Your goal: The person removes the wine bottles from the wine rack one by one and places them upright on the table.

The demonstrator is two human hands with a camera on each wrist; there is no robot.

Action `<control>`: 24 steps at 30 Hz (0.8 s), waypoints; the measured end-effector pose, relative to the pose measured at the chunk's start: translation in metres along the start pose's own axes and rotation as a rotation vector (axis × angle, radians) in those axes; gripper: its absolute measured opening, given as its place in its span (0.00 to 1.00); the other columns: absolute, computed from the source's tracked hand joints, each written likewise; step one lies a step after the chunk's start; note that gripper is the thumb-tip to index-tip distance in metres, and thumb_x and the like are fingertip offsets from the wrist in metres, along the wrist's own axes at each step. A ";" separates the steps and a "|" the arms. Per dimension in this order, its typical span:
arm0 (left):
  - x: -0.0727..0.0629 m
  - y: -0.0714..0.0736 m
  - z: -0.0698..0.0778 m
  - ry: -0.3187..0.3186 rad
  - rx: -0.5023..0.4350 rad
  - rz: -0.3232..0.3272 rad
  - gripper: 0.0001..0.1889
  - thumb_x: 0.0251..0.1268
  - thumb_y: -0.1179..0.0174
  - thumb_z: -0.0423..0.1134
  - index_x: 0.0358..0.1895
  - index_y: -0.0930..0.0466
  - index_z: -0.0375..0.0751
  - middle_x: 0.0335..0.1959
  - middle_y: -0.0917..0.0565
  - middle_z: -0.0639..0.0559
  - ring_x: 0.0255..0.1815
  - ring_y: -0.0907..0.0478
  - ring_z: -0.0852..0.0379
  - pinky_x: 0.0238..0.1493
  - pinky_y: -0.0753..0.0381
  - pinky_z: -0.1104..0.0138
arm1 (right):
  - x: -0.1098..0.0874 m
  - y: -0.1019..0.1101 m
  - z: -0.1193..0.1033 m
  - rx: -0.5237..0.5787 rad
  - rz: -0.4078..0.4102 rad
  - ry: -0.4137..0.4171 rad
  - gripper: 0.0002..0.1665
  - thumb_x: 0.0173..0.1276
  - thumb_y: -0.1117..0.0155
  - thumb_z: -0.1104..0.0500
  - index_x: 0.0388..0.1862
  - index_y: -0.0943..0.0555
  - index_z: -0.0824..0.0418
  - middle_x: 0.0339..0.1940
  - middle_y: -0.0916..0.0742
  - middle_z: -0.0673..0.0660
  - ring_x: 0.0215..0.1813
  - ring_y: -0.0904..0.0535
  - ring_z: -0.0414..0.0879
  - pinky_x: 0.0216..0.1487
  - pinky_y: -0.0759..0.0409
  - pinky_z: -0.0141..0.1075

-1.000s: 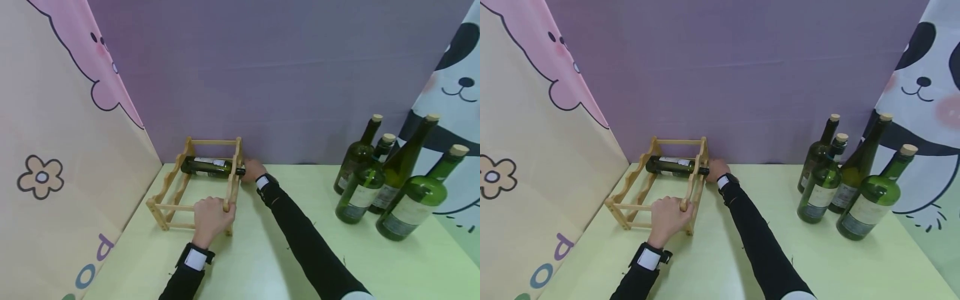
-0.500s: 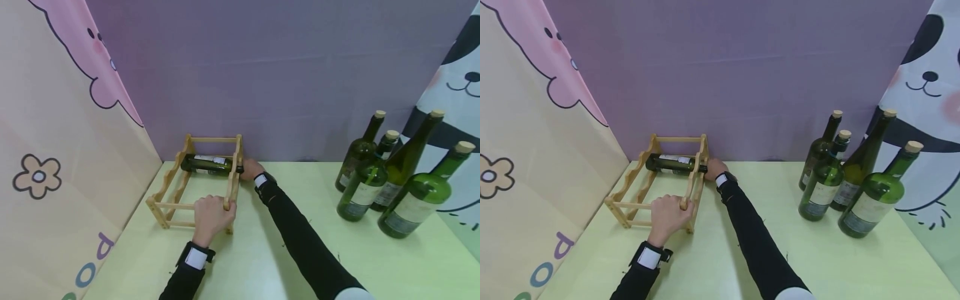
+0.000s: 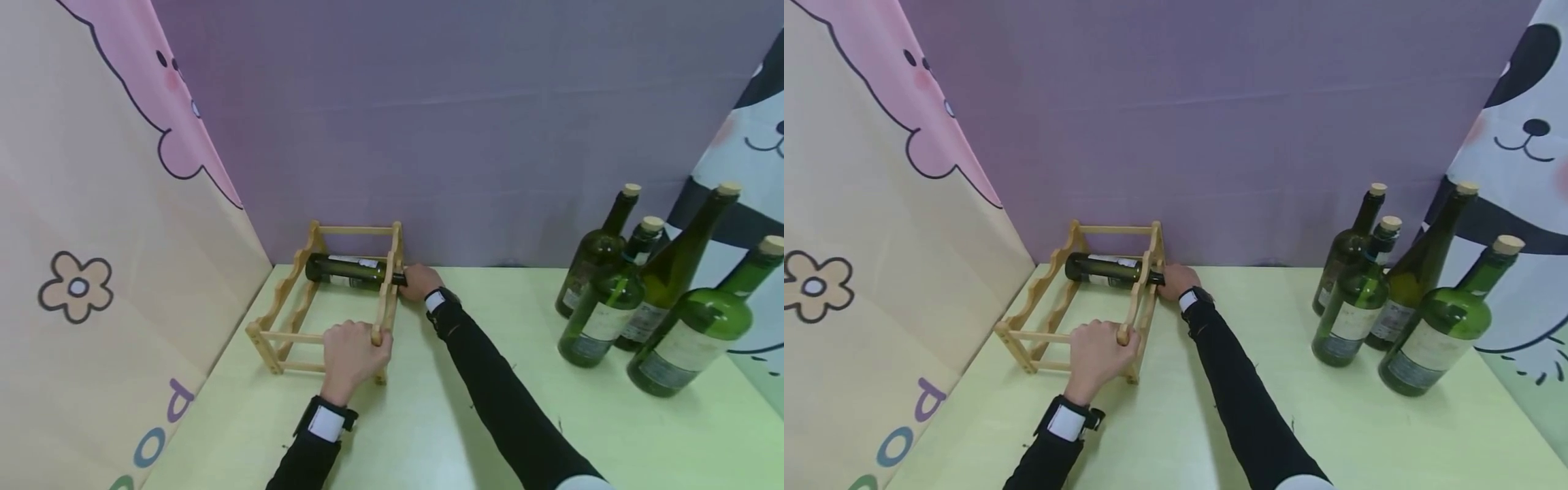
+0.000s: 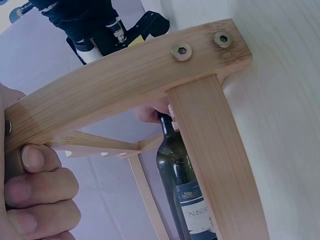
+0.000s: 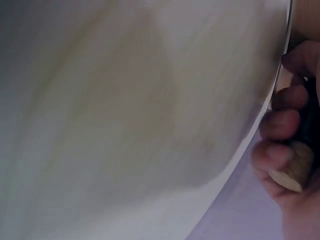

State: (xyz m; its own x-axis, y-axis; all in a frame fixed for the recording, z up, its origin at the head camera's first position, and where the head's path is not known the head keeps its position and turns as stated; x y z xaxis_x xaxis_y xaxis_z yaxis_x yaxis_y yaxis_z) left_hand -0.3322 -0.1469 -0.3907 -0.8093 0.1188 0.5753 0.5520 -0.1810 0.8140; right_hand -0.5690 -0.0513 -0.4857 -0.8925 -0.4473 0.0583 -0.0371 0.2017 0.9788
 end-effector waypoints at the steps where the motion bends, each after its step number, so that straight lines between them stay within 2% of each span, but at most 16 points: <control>1: 0.000 0.000 0.001 -0.001 0.001 0.005 0.30 0.60 0.37 0.51 0.06 0.44 0.55 0.06 0.46 0.61 0.10 0.47 0.61 0.12 0.53 0.68 | 0.000 0.001 0.002 -0.003 0.017 -0.008 0.15 0.70 0.35 0.50 0.33 0.17 0.61 0.38 0.11 0.60 0.39 0.14 0.53 0.42 0.16 0.47; 5: 0.000 -0.001 0.005 -0.008 -0.007 0.010 0.30 0.60 0.38 0.51 0.05 0.44 0.55 0.06 0.46 0.61 0.10 0.46 0.60 0.12 0.53 0.67 | -0.003 0.008 0.014 -0.004 0.122 -0.055 0.18 0.67 0.34 0.48 0.24 0.19 0.59 0.30 0.12 0.58 0.34 0.15 0.53 0.38 0.16 0.47; 9: 0.000 -0.002 0.007 -0.006 -0.015 0.002 0.30 0.61 0.38 0.51 0.06 0.44 0.55 0.06 0.46 0.61 0.10 0.47 0.61 0.12 0.53 0.68 | -0.004 0.011 0.021 -0.002 0.186 -0.090 0.18 0.64 0.32 0.49 0.20 0.21 0.58 0.25 0.14 0.57 0.31 0.16 0.53 0.35 0.17 0.48; 19: 0.000 0.000 0.004 0.001 -0.008 0.010 0.30 0.61 0.36 0.50 0.06 0.44 0.56 0.07 0.47 0.62 0.10 0.49 0.62 0.12 0.54 0.68 | -0.003 0.016 0.021 0.020 0.223 -0.074 0.17 0.58 0.29 0.52 0.16 0.24 0.55 0.20 0.18 0.53 0.25 0.22 0.49 0.27 0.24 0.44; 24: 0.000 -0.001 0.002 0.011 -0.005 -0.006 0.30 0.61 0.37 0.51 0.07 0.44 0.56 0.07 0.47 0.62 0.11 0.49 0.62 0.12 0.54 0.68 | -0.003 0.019 0.019 0.040 0.221 -0.061 0.18 0.59 0.29 0.51 0.17 0.25 0.55 0.20 0.18 0.52 0.24 0.23 0.47 0.27 0.25 0.42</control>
State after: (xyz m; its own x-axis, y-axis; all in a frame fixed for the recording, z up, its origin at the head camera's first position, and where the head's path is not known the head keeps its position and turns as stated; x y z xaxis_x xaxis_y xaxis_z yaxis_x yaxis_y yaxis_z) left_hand -0.3324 -0.1452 -0.3914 -0.8147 0.1087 0.5696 0.5464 -0.1850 0.8168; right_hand -0.5758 -0.0297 -0.4706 -0.9065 -0.3348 0.2573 0.1457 0.3240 0.9348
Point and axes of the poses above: each hand's wrist, its own x-axis towards the middle knuckle, its own y-axis out of the back of the hand, z = x × y, the point moved 10 cm from there along x, towards the middle knuckle
